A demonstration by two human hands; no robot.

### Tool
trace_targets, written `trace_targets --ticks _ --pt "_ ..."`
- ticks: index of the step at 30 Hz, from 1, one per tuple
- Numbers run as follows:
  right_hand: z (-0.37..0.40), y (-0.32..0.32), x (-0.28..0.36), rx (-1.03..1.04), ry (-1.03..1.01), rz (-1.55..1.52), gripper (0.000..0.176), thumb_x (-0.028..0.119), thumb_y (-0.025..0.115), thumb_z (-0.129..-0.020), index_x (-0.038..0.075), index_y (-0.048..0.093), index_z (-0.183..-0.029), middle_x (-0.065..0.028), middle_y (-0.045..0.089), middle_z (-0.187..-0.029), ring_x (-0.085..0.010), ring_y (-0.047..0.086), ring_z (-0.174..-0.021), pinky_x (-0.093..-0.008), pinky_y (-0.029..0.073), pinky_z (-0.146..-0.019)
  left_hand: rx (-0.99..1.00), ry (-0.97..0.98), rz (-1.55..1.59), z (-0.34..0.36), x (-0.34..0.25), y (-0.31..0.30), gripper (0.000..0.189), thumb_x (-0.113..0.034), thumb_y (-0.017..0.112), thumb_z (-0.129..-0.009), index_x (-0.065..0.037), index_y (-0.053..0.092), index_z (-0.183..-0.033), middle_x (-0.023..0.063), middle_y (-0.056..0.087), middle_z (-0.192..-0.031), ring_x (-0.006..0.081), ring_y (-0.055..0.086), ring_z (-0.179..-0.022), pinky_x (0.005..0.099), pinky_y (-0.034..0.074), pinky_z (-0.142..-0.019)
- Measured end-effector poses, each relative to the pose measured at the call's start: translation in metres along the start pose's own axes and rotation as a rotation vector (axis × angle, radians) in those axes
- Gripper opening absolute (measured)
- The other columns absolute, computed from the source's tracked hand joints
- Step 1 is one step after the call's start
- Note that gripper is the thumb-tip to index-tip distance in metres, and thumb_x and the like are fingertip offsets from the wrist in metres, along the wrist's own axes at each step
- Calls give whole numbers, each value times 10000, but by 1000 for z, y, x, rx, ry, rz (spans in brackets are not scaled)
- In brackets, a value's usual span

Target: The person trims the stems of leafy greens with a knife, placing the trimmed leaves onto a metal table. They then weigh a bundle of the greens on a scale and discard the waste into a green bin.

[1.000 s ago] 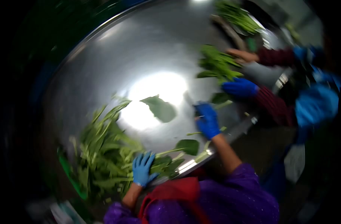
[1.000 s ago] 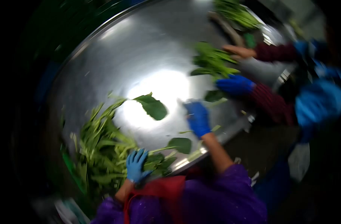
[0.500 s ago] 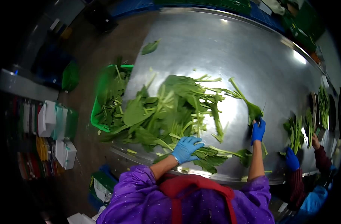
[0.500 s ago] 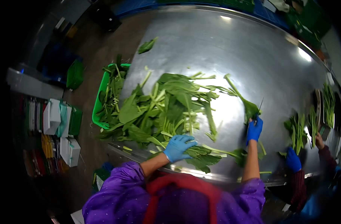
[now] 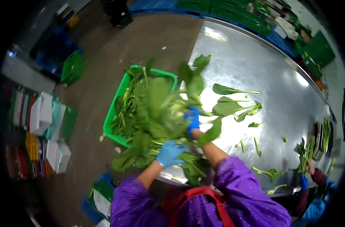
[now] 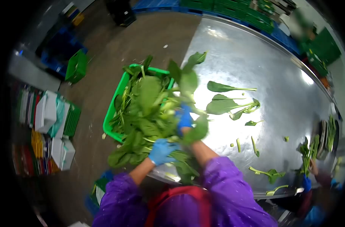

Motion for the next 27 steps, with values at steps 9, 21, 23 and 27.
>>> trace_targets --ticks 9,21,23,27 --pt "-56 25 138 348 22 -228 391 142 609 -841 44 552 -1215 -137 645 -1064 -218 622 -955 -332 486 -822 -239 -495 -406 62 220 -122 615 -283 771 -606 -116 579 -1167 127 539 -1246 315 522 -1106 450 375 -928" --pt "30 -427 -182 -737 816 447 444 282 673 -781 72 602 -1166 -163 655 -949 -291 650 -878 -376 518 -775 -383 -99 175 -328 180 -108 630 -253 682 -827 0 424 -1342 172 461 -1358 293 429 -1257 357 321 -1050" --pt "26 -419 -196 -804 1021 460 380 316 675 -764 96 638 -1072 -150 648 -986 -284 644 -873 -398 511 -756 -327 -149 248 -377 165 -80 682 -298 691 -809 -7 406 -1356 195 438 -1373 312 412 -1269 361 310 -1057" --pt "-82 -250 -182 -192 488 175 369 302 621 -802 28 606 -1047 -175 642 -974 -298 630 -824 -389 497 -764 -333 -55 43 -415 145 -9 632 -262 704 -749 -23 484 -1292 215 545 -1217 355 528 -1107 395 399 -965"
Point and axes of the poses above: each hand's wrist, its own z-axis away from the middle knuckle, its own y-axis out of the palm, x = y × z, the point moved 7 cm from there along -z, towards the middle knuckle
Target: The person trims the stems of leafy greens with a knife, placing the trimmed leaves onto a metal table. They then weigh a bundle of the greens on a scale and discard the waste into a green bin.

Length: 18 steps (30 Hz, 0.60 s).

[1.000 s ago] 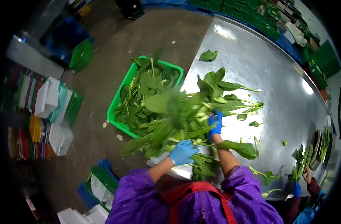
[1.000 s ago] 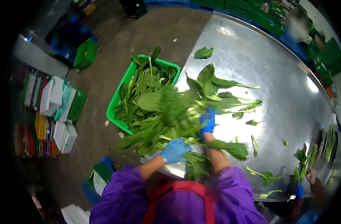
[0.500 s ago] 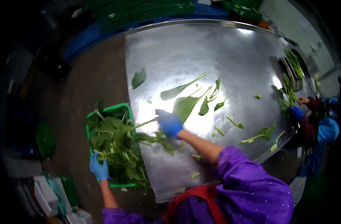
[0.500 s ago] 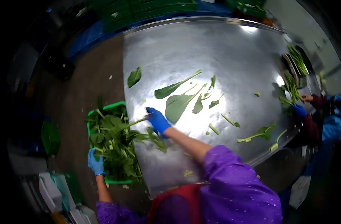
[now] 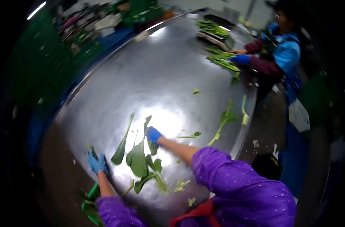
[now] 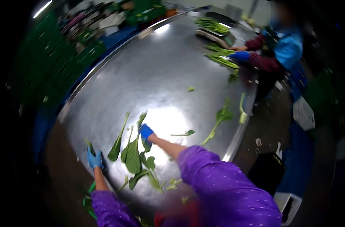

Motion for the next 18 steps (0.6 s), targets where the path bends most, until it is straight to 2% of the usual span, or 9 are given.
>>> trace_targets --ticks 2,5,6,8,9,10,12,14,18 --pt "0 57 26 195 -168 -304 370 295 594 -820 -7 591 -1035 -188 639 -967 -305 623 -800 -385 490 -768 -6 91 137 22 -23 11 449 -167 666 -764 -10 572 -1174 213 583 -1129 352 560 -1022 392 421 -928" --pt "85 -40 47 94 106 -740 491 276 641 -795 -19 554 -1178 -164 656 -968 -264 638 -803 -352 498 -742 169 43 360 70 -57 2 244 -20 576 -822 13 611 -1061 168 612 -1087 283 569 -1009 367 429 -912" --pt "53 -37 -23 -160 -121 -431 488 247 628 -812 -8 529 -1216 -176 637 -1043 -283 622 -906 -358 491 -789 196 9 535 87 -56 0 225 14 554 -838 18 608 -1056 149 617 -1080 257 566 -1017 351 424 -921" --pt "117 -159 -75 -475 5 -168 348 263 561 -880 17 584 -1126 -146 609 -1118 -277 577 -1012 -369 419 -930 297 -57 625 117 -57 -8 277 16 559 -850 18 577 -1126 131 590 -1132 227 547 -1050 337 418 -928" --pt "132 -197 -127 -534 -275 417 336 222 593 -850 13 571 -1112 -161 591 -1132 -296 575 -1003 -377 444 -888 342 -90 671 128 -57 -8 306 17 562 -856 17 562 -1162 122 576 -1158 213 537 -1066 331 416 -932" --pt "177 -266 -149 -765 137 26 285 154 608 -821 12 579 -1066 -173 614 -1055 -289 600 -929 -377 477 -809 290 -54 704 136 -56 -10 352 5 576 -854 12 533 -1203 122 555 -1189 209 526 -1082 329 411 -938" --pt "227 -348 -240 -896 362 -172 229 131 606 -821 31 594 -1026 -162 633 -874 -301 627 -807 -404 500 -729 173 18 773 146 -60 -9 454 -17 606 -851 0 476 -1285 123 513 -1249 202 505 -1115 326 402 -950" --pt "264 -410 -291 -951 624 92 159 167 630 -820 18 645 -873 -170 651 -783 -276 637 -694 -405 503 -618 188 -134 683 141 -77 -18 550 -65 654 -832 -13 429 -1332 125 484 -1300 220 474 -1164 336 382 -971" --pt "263 -427 -400 -987 944 20 208 158 646 -773 -14 640 -890 -199 652 -782 -308 660 -697 -417 494 -584 -31 122 225 114 -154 -25 510 -115 675 -817 -2 481 -1275 138 514 -1260 245 486 -1148 359 366 -990"
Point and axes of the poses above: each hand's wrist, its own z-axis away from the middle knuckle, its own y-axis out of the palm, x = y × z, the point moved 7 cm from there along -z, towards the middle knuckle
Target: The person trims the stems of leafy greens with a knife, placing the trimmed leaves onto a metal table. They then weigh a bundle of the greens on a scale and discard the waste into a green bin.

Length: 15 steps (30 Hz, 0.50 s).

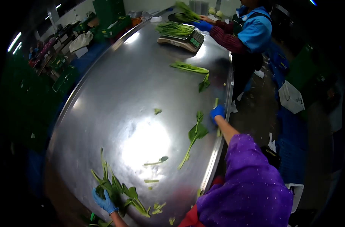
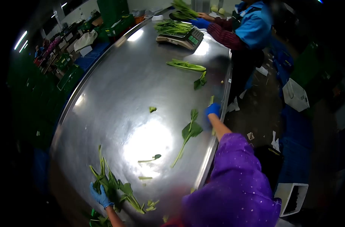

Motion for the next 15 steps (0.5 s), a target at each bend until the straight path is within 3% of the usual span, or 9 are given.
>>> trace_targets --ticks 2,3,4,6,8,10,12,14,15 --pt "68 4 61 383 -266 50 217 185 652 -764 4 641 -883 -185 653 -772 -304 652 -656 -426 485 -553 46 92 -33 -11 -39 31 489 -123 677 -813 4 501 -1251 146 520 -1254 255 490 -1142 367 359 -999" --pt "106 20 72 689 -428 -78 249 187 674 -734 4 648 -901 -170 673 -862 -259 645 -729 -366 496 -626 101 91 47 -23 -69 55 480 -123 676 -811 8 508 -1241 149 521 -1254 260 491 -1141 370 357 -1003" --pt "155 32 95 920 -700 94 314 206 712 -711 8 644 -945 -160 665 -945 -222 632 -839 -326 485 -736 155 90 130 -35 -99 83 471 -124 676 -809 12 516 -1231 153 521 -1255 266 492 -1139 373 354 -1007" --pt "198 -34 141 1145 -434 -243 353 234 713 -711 18 639 -980 -149 661 -984 -234 618 -919 -325 464 -828 303 -17 274 -51 -141 151 460 -112 665 -809 17 517 -1225 156 519 -1257 274 489 -1151 371 353 -1013" --pt "144 -39 145 895 -425 -478 350 243 697 -734 16 631 -991 -159 658 -963 -291 623 -901 -363 471 -821 392 105 341 -64 -192 212 482 -121 671 -803 24 509 -1233 156 514 -1273 269 470 -1197 366 352 -1021" --pt "63 -28 134 490 -569 -284 342 208 669 -769 25 619 -1053 -180 634 -952 -350 607 -869 -376 481 -784 454 196 431 -69 -243 273 499 -177 669 -801 -4 515 -1243 164 501 -1297 289 452 -1235 384 354 -1029" --pt "26 -37 130 341 -631 -206 427 193 669 -763 56 569 -1154 -191 574 -1115 -355 596 -891 -382 492 -761 421 405 170 -66 -309 314 525 -229 664 -786 -37 526 -1254 182 484 -1319 317 428 -1263 412 345 -1043" --pt "17 -44 132 373 -636 -173 502 126 656 -757 80 513 -1236 -197 485 -1248 -356 586 -919 -379 495 -765 432 431 302 -55 -323 369 562 -196 714 -758 -83 522 -1275 168 480 -1320 303 438 -1242 410 338 -1049" --pt "15 -49 132 388 -631 -155 548 92 649 -754 92 485 -1277 -199 441 -1315 -356 581 -934 -377 496 -766 403 485 149 -48 -344 371 502 -244 704 -720 -91 566 -1178 160 535 -1184 321 493 -1114 418 401 -924"
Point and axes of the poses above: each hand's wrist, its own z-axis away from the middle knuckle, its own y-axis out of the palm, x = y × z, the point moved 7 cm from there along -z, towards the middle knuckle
